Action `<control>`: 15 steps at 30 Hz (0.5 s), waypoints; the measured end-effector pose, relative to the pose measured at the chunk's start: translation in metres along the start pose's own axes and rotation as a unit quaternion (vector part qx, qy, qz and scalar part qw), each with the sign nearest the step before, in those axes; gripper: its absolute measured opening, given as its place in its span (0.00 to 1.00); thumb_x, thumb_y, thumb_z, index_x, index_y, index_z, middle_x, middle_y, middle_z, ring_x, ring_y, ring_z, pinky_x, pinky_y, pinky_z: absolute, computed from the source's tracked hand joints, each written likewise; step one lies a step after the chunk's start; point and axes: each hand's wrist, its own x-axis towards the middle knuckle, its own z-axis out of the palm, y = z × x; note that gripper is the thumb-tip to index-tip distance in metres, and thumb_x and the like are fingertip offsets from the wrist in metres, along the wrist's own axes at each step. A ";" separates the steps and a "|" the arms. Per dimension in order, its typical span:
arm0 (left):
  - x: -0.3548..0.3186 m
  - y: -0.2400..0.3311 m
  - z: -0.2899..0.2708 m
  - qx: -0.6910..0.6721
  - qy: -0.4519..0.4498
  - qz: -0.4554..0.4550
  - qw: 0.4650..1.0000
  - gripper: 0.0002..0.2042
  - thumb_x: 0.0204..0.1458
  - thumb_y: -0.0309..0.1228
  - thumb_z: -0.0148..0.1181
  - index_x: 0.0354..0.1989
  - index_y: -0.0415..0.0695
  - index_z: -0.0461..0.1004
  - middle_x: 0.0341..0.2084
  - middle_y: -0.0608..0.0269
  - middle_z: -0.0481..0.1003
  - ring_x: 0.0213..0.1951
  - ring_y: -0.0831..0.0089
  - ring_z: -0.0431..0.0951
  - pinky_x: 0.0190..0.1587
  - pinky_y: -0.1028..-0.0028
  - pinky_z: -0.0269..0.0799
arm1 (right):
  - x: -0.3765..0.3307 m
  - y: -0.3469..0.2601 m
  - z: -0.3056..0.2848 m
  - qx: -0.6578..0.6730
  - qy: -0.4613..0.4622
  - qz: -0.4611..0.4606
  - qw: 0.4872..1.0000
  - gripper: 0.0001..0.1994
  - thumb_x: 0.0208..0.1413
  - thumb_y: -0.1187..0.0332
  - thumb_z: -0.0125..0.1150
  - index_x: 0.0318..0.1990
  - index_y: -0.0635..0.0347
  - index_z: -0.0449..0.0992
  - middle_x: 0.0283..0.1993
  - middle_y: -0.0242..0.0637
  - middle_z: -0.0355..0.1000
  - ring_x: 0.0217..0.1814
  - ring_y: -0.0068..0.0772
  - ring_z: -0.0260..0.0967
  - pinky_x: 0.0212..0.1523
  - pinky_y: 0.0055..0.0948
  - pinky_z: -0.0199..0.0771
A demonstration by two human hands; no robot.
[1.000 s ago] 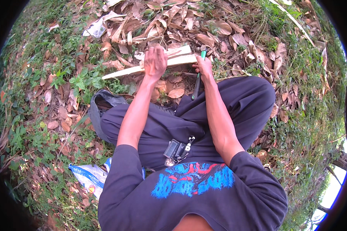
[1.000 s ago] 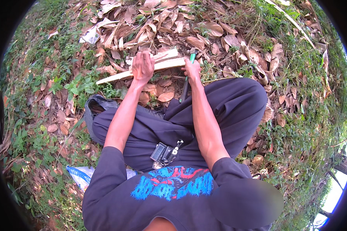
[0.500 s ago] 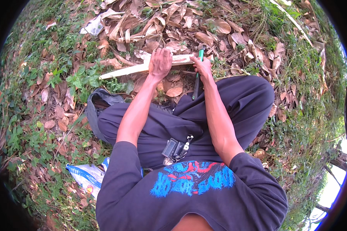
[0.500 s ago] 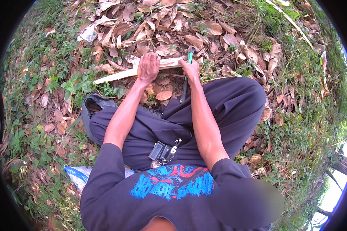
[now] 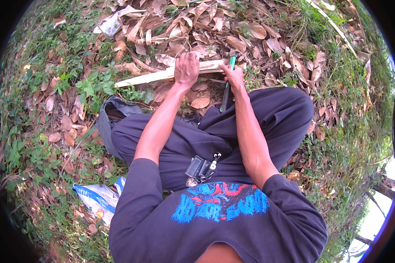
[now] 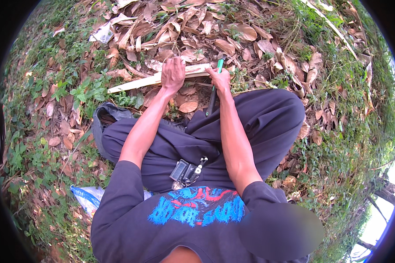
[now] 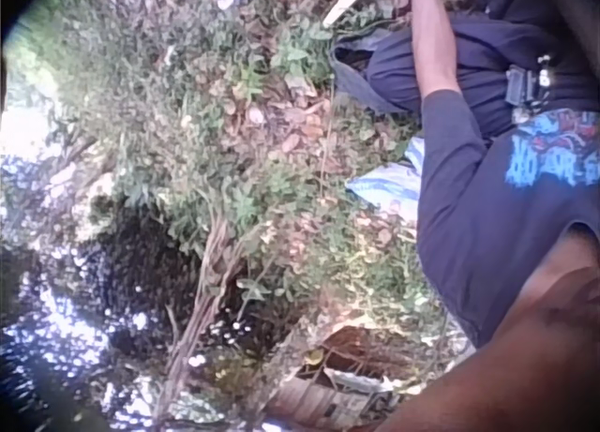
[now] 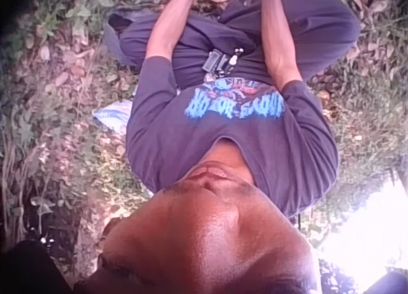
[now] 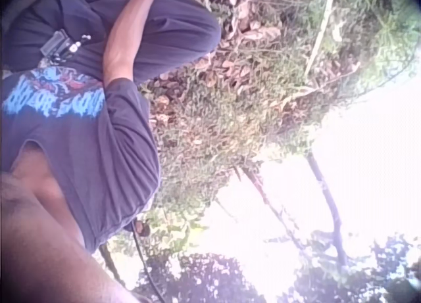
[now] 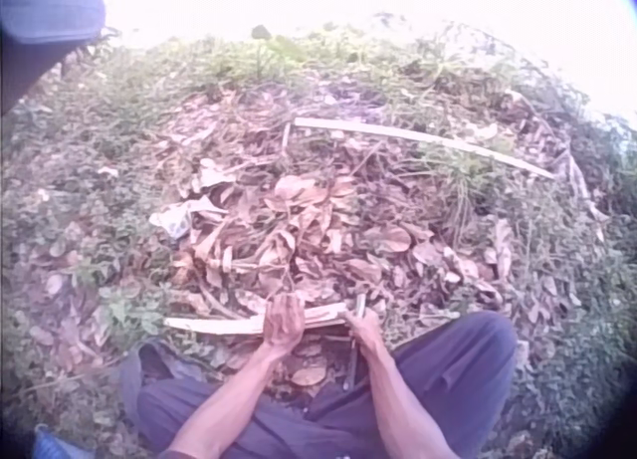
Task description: The person sits on the ground and uses a hammer to repeatedly strike a piece of wood, splitting it into smaller sections. The person holds the wood with one hand and swings the hammer with the other to drive the split through the material.
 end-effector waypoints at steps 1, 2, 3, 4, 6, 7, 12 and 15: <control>-0.001 0.000 0.001 0.001 -0.004 -0.005 1.000 0.10 0.62 0.33 0.54 0.45 0.39 0.69 0.31 0.53 0.73 0.35 0.60 0.73 0.39 0.59 0.67 | 0.000 0.001 0.000 -0.005 -0.002 -0.002 1.000 0.19 0.46 0.59 0.79 0.33 0.61 0.74 0.26 0.33 0.74 0.21 0.21 0.68 0.21 0.22 0.67; -0.001 0.000 0.002 0.003 -0.009 -0.011 1.000 0.10 0.62 0.33 0.54 0.45 0.39 0.69 0.31 0.52 0.74 0.35 0.59 0.73 0.39 0.58 0.67 | 0.000 0.001 0.000 -0.010 -0.005 0.001 1.000 0.19 0.47 0.60 0.79 0.33 0.60 0.74 0.27 0.32 0.73 0.23 0.20 0.68 0.21 0.21 0.66; -0.001 -0.001 0.002 -0.004 -0.001 -0.009 1.000 0.10 0.61 0.33 0.54 0.44 0.39 0.69 0.32 0.52 0.73 0.36 0.59 0.73 0.39 0.58 0.67 | 0.000 0.002 0.001 -0.015 -0.008 0.005 1.000 0.18 0.48 0.60 0.79 0.33 0.60 0.74 0.27 0.31 0.73 0.25 0.19 0.68 0.22 0.20 0.66; 0.000 0.000 0.002 -0.011 0.007 -0.007 1.000 0.10 0.61 0.33 0.54 0.43 0.40 0.69 0.32 0.52 0.73 0.36 0.59 0.73 0.39 0.58 0.67 | 0.001 0.003 0.001 -0.020 -0.010 0.009 1.000 0.18 0.49 0.60 0.79 0.33 0.59 0.74 0.28 0.30 0.72 0.27 0.18 0.68 0.22 0.19 0.65; 0.001 0.000 0.001 -0.029 0.021 -0.012 0.999 0.09 0.60 0.32 0.54 0.42 0.40 0.69 0.32 0.53 0.72 0.36 0.58 0.73 0.39 0.58 0.66 | 0.003 0.005 0.003 -0.046 0.002 0.008 0.999 0.17 0.49 0.60 0.79 0.33 0.58 0.74 0.28 0.30 0.72 0.26 0.18 0.67 0.22 0.19 0.66; 0.003 0.002 -0.004 -0.041 0.027 -0.019 0.999 0.08 0.60 0.31 0.54 0.41 0.40 0.69 0.32 0.53 0.72 0.36 0.58 0.73 0.39 0.58 0.66 | 0.003 0.006 0.003 -0.058 0.009 0.008 0.998 0.17 0.49 0.60 0.78 0.33 0.58 0.74 0.28 0.30 0.72 0.25 0.18 0.67 0.22 0.20 0.66; 0.011 0.018 -0.017 -0.249 0.030 -0.066 0.966 0.05 0.58 0.26 0.57 0.40 0.38 0.70 0.32 0.52 0.71 0.36 0.54 0.75 0.42 0.56 0.70 | 0.009 0.011 0.005 -0.064 0.025 0.001 0.998 0.16 0.49 0.61 0.77 0.33 0.59 0.74 0.27 0.30 0.73 0.24 0.18 0.67 0.22 0.21 0.66; 0.019 0.041 -0.018 -0.349 -0.007 -0.119 0.930 0.07 0.59 0.27 0.59 0.41 0.37 0.73 0.33 0.50 0.75 0.36 0.52 0.78 0.40 0.58 0.74 | 0.012 0.014 0.003 -0.061 0.034 -0.001 0.998 0.15 0.50 0.62 0.77 0.32 0.59 0.74 0.27 0.31 0.73 0.25 0.19 0.68 0.22 0.20 0.66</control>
